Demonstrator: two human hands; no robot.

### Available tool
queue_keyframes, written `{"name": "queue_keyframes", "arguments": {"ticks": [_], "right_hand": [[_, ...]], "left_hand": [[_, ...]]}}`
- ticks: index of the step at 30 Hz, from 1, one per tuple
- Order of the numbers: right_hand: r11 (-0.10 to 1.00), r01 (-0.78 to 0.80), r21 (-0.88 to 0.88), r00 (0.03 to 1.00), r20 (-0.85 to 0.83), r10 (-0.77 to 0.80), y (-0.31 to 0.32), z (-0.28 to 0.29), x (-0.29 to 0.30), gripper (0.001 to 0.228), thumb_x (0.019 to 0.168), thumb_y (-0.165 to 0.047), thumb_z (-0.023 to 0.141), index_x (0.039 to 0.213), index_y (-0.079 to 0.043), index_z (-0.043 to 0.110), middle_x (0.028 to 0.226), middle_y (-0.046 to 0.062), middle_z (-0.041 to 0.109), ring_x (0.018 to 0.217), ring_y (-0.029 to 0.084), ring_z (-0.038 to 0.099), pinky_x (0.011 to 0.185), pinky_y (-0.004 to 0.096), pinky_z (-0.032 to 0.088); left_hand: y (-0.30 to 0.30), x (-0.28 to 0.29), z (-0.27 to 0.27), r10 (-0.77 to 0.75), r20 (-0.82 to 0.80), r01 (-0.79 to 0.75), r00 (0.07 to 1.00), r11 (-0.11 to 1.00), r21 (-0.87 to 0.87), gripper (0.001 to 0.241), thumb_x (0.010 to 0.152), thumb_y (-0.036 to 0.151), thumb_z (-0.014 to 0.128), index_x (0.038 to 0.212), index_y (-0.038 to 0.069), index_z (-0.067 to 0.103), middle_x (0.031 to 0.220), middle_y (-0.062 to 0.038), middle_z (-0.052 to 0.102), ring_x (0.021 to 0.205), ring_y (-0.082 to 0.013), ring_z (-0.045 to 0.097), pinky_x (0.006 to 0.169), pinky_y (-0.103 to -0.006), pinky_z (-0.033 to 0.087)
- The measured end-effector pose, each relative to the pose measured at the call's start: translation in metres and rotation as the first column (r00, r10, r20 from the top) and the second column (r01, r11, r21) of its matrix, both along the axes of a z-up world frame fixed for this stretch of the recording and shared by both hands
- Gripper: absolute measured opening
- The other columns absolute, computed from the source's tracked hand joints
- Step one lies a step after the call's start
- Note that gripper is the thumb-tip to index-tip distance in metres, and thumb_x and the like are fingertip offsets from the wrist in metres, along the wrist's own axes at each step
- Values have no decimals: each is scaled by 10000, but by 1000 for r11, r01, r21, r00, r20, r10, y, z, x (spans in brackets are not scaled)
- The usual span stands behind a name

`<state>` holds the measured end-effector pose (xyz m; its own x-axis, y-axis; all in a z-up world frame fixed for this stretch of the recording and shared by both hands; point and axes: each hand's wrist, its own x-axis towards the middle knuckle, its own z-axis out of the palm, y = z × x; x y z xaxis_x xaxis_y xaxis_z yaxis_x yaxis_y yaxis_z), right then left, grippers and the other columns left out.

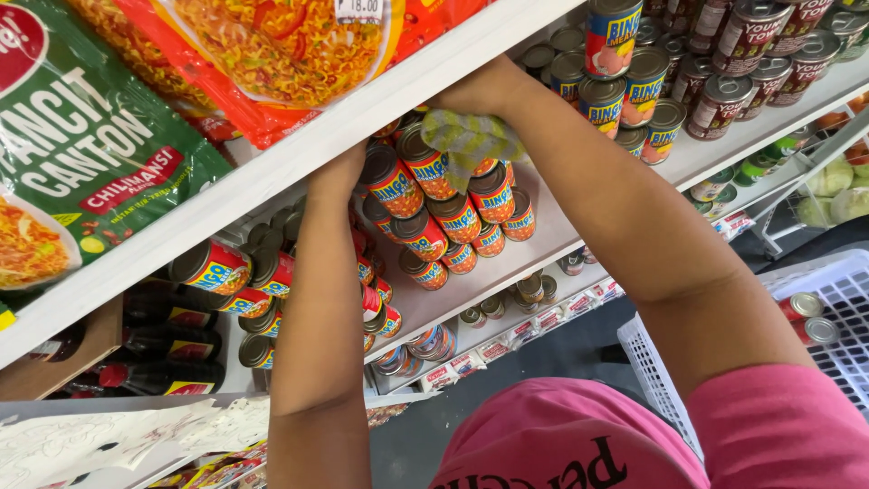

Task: Wiping canned goods with a cloth and arranging them on grocery store shelves.

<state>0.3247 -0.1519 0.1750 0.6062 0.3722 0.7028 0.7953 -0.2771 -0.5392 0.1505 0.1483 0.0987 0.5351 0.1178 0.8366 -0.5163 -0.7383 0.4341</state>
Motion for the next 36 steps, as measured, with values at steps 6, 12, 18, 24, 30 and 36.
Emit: {"name": "queue_keyframes", "arguments": {"ticks": [6,12,18,24,30,36], "right_hand": [[996,-35,80,999,-13,36,11,12,-11,417,794,-81,764,1186,11,660,1055,130,713,912,258,653,828,351,534],[985,-71,159,997,-28,76,6,17,-20,424,790,-49,769,1189,19,644,1038,123,709,901,239,647,828,334,532],[965,-98,243,993,-43,112,7,25,-27,433,786,-18,774,1192,26,629,1022,116,705,891,219,641,828,317,530],[937,-118,328,988,-58,144,-10,28,-31,445,782,14,779,1194,34,614,1005,109,701,881,200,635,827,301,528],[900,-37,435,990,-104,91,-79,-12,-78,458,778,45,784,1197,42,599,989,102,697,870,180,628,827,284,526],[229,194,954,809,-288,513,-120,-98,-211,669,828,33,710,1451,-58,480,1371,122,573,1211,232,578,1055,337,472]], "left_hand": [[2,1,-9,-2,38,2,999,1000,0,408,850,51,728,1222,-15,575,1102,-133,652,939,-257,622,876,-367,535],[-110,16,91,-2,71,2,998,1000,0,404,856,31,708,1229,-14,561,1100,-133,638,940,-258,606,886,-372,527],[-127,-4,95,-7,101,7,995,1000,5,402,861,11,688,1236,-13,547,1098,-133,625,942,-259,589,895,-377,519],[-141,-23,91,-17,127,16,992,1000,13,400,866,-9,668,1243,-12,533,1096,-133,611,943,-260,573,905,-383,511],[-180,-24,74,-120,115,116,986,992,41,400,871,-29,648,1250,-11,519,1094,-133,597,944,-260,557,915,-388,503],[-292,-49,-17,-406,-292,425,866,905,2,404,819,57,728,1207,42,615,1202,-164,588,1093,-335,580,982,-441,496]]}}
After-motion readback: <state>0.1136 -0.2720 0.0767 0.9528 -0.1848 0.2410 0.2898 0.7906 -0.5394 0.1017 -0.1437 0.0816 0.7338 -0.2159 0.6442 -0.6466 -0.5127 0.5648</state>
